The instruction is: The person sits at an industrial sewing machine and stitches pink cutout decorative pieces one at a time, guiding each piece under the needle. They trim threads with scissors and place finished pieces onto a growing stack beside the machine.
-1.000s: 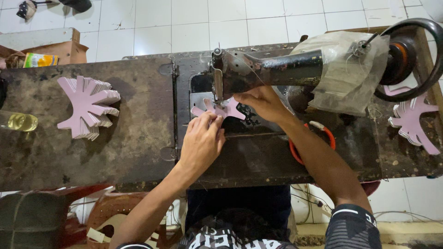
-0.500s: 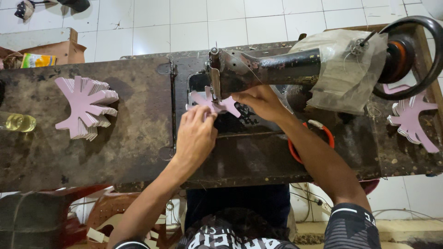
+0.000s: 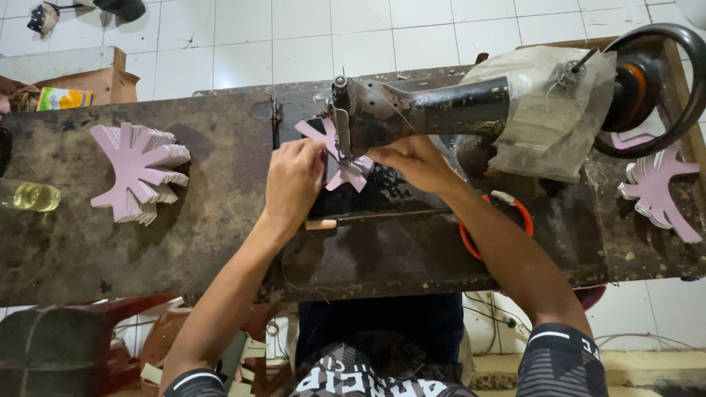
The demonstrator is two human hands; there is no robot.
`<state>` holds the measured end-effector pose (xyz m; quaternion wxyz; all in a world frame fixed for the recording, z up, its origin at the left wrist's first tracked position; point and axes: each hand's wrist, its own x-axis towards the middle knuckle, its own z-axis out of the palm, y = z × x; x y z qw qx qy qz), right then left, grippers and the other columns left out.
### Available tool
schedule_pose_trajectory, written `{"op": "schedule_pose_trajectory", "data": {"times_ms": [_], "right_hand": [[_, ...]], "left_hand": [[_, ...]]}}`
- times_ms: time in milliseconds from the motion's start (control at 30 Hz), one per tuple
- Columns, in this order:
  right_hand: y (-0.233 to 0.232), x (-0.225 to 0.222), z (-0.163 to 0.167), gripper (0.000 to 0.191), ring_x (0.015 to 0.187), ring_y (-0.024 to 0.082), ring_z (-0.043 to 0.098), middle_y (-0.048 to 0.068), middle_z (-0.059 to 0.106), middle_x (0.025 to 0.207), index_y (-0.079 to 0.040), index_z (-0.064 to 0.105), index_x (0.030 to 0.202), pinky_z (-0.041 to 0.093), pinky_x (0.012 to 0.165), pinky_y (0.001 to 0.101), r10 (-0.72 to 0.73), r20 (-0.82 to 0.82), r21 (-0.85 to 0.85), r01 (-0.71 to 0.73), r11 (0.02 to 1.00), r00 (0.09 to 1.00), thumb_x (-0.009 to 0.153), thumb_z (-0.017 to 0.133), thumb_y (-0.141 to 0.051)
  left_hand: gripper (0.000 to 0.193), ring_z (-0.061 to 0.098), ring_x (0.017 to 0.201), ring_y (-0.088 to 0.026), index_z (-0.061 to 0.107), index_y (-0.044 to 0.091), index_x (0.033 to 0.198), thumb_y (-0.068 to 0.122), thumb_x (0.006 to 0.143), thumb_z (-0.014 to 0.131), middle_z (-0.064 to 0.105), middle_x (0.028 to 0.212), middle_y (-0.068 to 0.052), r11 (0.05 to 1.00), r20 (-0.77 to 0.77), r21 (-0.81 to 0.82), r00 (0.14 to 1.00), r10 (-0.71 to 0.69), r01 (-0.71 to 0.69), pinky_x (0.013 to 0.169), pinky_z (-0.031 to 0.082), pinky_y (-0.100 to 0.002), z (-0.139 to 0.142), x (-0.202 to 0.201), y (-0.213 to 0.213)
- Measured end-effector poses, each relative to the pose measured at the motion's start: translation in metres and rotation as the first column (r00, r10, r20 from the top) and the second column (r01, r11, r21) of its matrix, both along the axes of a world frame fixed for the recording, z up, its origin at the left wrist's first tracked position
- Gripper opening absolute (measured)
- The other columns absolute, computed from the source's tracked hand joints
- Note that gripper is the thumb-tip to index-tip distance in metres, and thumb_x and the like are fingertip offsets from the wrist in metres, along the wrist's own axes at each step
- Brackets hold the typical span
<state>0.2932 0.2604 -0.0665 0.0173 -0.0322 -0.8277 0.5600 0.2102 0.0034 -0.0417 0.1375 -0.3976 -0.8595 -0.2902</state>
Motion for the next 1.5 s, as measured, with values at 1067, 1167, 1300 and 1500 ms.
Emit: {"op": "schedule_pose_trajectory", "data": {"times_ms": [1067, 1167, 1300, 1500], "right_hand": [[-0.003, 0.002, 0.0, 0.027, 0.05, 0.004, 0.037, -0.008, 0.044, 0.052, -0.006, 0.081, 0.093, 0.026, 0.045, 0.0287, 0.034, -0.106, -0.109, -0.046, 0.993, 0.994, 0.097, 0.071, -0.031], [-0.003, 0.002, -0.003, 0.031, 0.052, 0.004, 0.034, -0.009, 0.039, 0.054, -0.006, 0.076, 0.079, 0.024, 0.046, 0.0292, 0.044, -0.124, -0.133, -0.06, 0.989, 0.991, 0.098, 0.072, -0.03], [-0.003, 0.001, -0.006, 0.046, 0.054, 0.004, 0.03, -0.011, 0.035, 0.057, -0.01, 0.058, 0.061, 0.019, 0.049, 0.0301, 0.063, -0.098, -0.243, -0.085, 0.966, 0.993, 0.1, 0.073, -0.03], [-0.004, 0.003, -0.004, 0.052, 0.051, 0.005, 0.029, -0.011, 0.033, 0.054, -0.013, 0.052, 0.054, 0.019, 0.047, 0.0309, 0.028, -0.05, -0.175, -0.036, 0.984, 0.998, 0.098, 0.072, -0.031]], "left_hand": [[0.035, 0.044, 0.142, -0.033, 0.071, 0.019, 0.127, 0.034, 0.096, 0.07, 0.053, 0.154, -0.011, 0.956, 0.087, -0.127, 0.963, -0.255, 0.264, 0.113, 0.033, -0.051, 0.009, -0.016, -0.005], [0.033, 0.043, 0.14, -0.035, 0.073, 0.021, 0.124, 0.038, 0.097, 0.07, 0.053, 0.152, -0.013, 0.96, -0.063, -0.226, 0.981, -0.185, 0.167, 0.111, 0.033, -0.051, 0.016, -0.007, -0.009], [0.047, 0.047, 0.138, -0.035, 0.072, 0.011, 0.126, 0.046, 0.095, 0.072, 0.057, 0.145, -0.015, 0.968, -0.18, -0.232, 0.974, -0.138, 0.094, 0.111, 0.036, -0.05, 0.022, 0.014, -0.018], [0.062, 0.053, 0.135, -0.038, 0.068, -0.003, 0.125, 0.05, 0.094, 0.071, 0.063, 0.137, -0.018, 0.977, -0.174, -0.2, 0.979, -0.104, 0.069, 0.114, 0.038, -0.048, 0.025, 0.048, -0.025]]}}
